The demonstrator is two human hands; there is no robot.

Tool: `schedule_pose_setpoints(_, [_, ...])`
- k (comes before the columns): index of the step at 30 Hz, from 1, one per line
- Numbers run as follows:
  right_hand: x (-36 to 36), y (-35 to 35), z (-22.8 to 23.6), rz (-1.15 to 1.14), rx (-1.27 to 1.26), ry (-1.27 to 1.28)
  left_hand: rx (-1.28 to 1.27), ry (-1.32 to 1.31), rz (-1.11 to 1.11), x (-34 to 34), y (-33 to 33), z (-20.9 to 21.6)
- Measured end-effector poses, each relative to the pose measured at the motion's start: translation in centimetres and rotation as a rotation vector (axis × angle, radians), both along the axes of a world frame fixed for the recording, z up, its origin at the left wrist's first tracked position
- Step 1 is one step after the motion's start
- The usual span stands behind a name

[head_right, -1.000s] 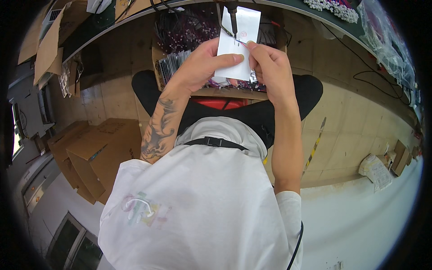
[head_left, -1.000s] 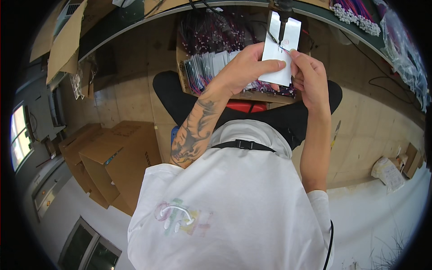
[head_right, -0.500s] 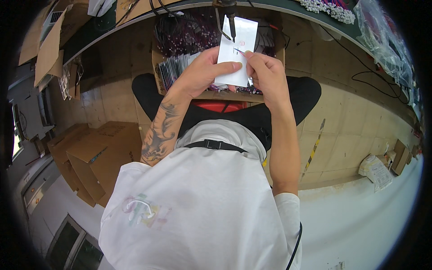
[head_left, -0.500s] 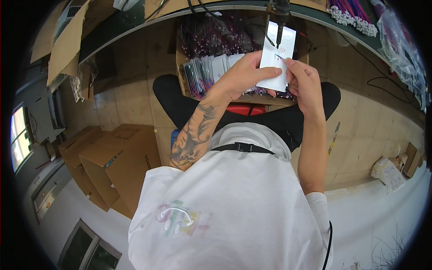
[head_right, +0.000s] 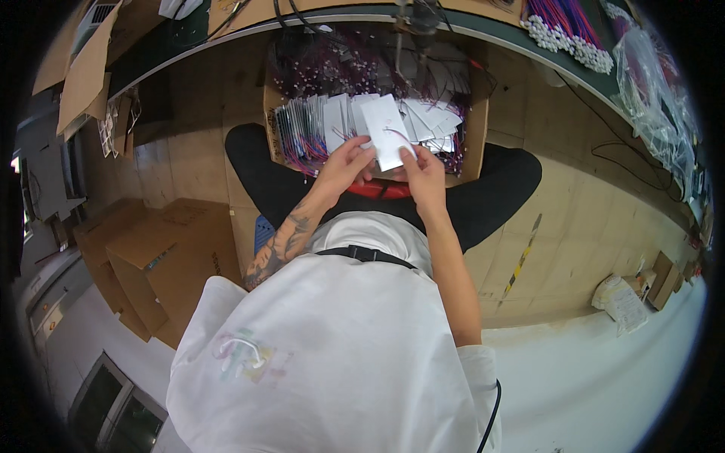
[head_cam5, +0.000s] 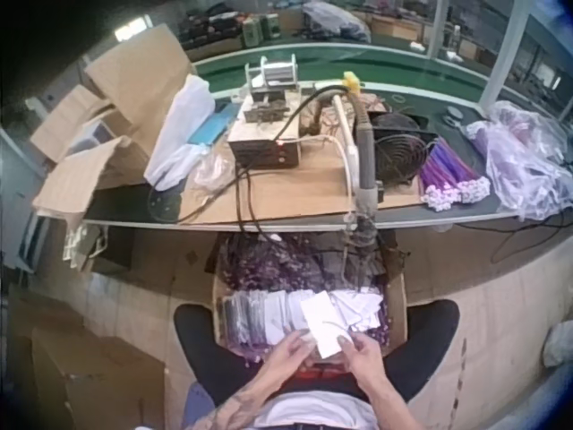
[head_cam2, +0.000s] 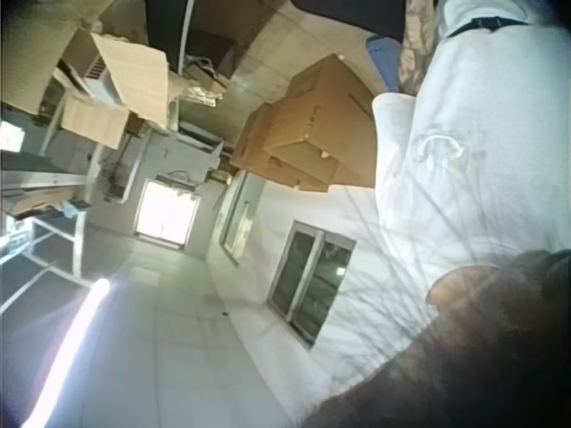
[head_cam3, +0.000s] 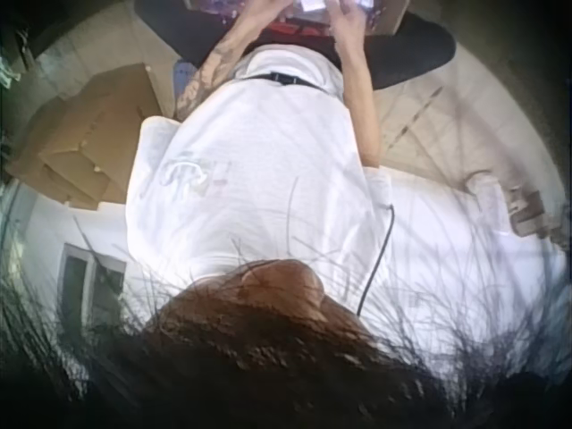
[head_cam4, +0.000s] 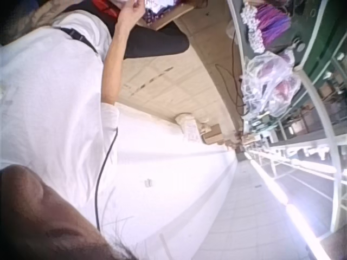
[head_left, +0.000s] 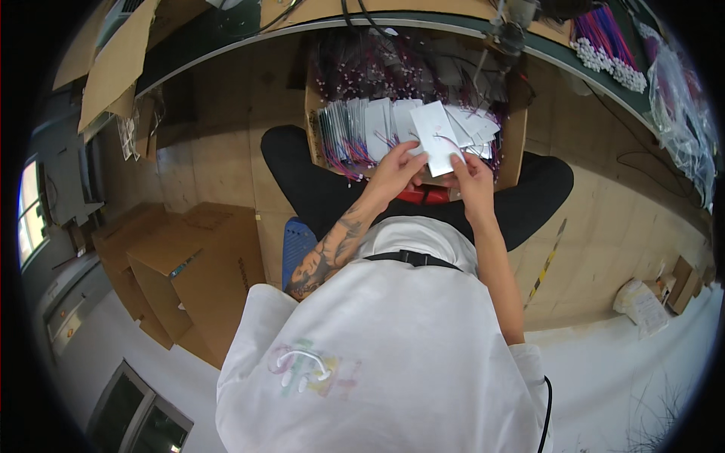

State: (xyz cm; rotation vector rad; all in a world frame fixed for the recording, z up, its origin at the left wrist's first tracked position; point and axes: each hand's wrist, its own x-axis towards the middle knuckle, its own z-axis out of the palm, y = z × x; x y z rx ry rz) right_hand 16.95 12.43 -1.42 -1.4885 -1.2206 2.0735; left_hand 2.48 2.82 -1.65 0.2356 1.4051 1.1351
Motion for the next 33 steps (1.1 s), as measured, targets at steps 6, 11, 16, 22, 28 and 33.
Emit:
schedule_pose_setpoints(6, [-4.9,9.2,-9.4,-0.053,0.451,-0.173,0.060,0.148,0.033,0.5,-4.6,-3.6])
schedule_pose_setpoints(11, [-7.3,11.5,-11.8,0.268,0.602,-0.771,0.075,0.309,-0.016,0.7,-6.1,-4.3])
schedule_pose_setpoints(16, [-3.1,5.0,-9.0,0.143,0.846,-0.323,0.028,0.277,-0.220,-0.1,-7.5,-5.3])
schedule_pose_setpoints(22, [6.2,0.3,-4.3,0.524,0.697,-0.468,0.283,0.799,-0.681,1.1,-6.1,-6.6])
schedule_pose_setpoints(28, [4.7,0.8,-3.8,0.905,0.957,-0.454,0.103,1.006,-0.897,2.9,-3.6,-11.8])
schedule_pose_setpoints(33, [2.1,-0.9,-7.0,1.196,1.066,-0.558,0.078,1.000,-0.750,3.3,-6.5,-11.8])
